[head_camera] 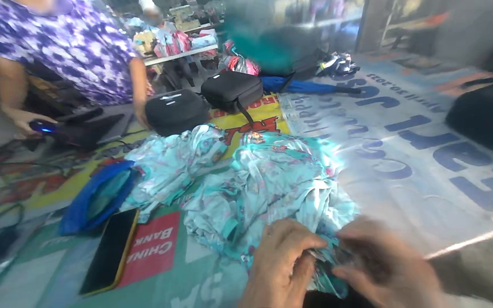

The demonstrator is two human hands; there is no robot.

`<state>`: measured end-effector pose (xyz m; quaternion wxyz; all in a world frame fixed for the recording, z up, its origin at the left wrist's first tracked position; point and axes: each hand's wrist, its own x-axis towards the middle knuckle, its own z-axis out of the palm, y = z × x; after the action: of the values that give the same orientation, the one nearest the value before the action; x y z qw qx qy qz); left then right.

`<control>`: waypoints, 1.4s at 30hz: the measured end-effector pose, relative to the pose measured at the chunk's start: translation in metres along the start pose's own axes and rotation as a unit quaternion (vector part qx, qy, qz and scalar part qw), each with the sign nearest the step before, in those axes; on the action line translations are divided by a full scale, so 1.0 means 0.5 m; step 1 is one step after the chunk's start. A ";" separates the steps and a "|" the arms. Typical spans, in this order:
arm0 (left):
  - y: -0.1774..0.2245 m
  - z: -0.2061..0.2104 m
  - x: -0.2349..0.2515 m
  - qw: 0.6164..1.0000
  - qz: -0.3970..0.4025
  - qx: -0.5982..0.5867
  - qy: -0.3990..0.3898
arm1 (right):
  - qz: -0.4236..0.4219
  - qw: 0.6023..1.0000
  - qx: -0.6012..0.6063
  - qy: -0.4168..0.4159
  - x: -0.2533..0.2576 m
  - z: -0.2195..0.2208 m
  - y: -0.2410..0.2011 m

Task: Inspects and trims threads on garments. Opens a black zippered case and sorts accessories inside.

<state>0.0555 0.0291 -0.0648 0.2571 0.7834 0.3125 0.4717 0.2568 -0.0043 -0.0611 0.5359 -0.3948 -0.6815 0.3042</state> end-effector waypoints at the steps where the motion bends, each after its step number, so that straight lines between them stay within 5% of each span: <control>1: -0.002 0.001 -0.004 1.000 0.000 -0.008 0.003 | 0.016 0.999 -0.040 -0.007 -0.004 0.002 0.000; 14: -0.036 0.014 -0.087 0.943 0.163 0.281 0.066 | -0.050 0.975 -0.208 -0.052 -0.054 0.007 0.046; 21: -0.028 0.000 -0.102 0.952 0.158 0.254 0.071 | -0.074 0.967 -0.243 0.010 -0.078 -0.020 0.060; 29: 0.008 0.009 -0.111 0.953 0.172 0.243 0.048 | -0.027 0.968 -0.246 -0.032 -0.084 -0.025 0.038; 42: 0.035 0.016 -0.101 0.954 0.190 0.231 0.022 | -0.123 0.918 -0.373 -0.056 -0.066 -0.039 -0.004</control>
<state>0.0489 -0.0204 -0.0851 -0.0326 0.8556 0.2640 0.4441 0.2791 -0.0338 -0.0711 0.3442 -0.4613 -0.8176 -0.0185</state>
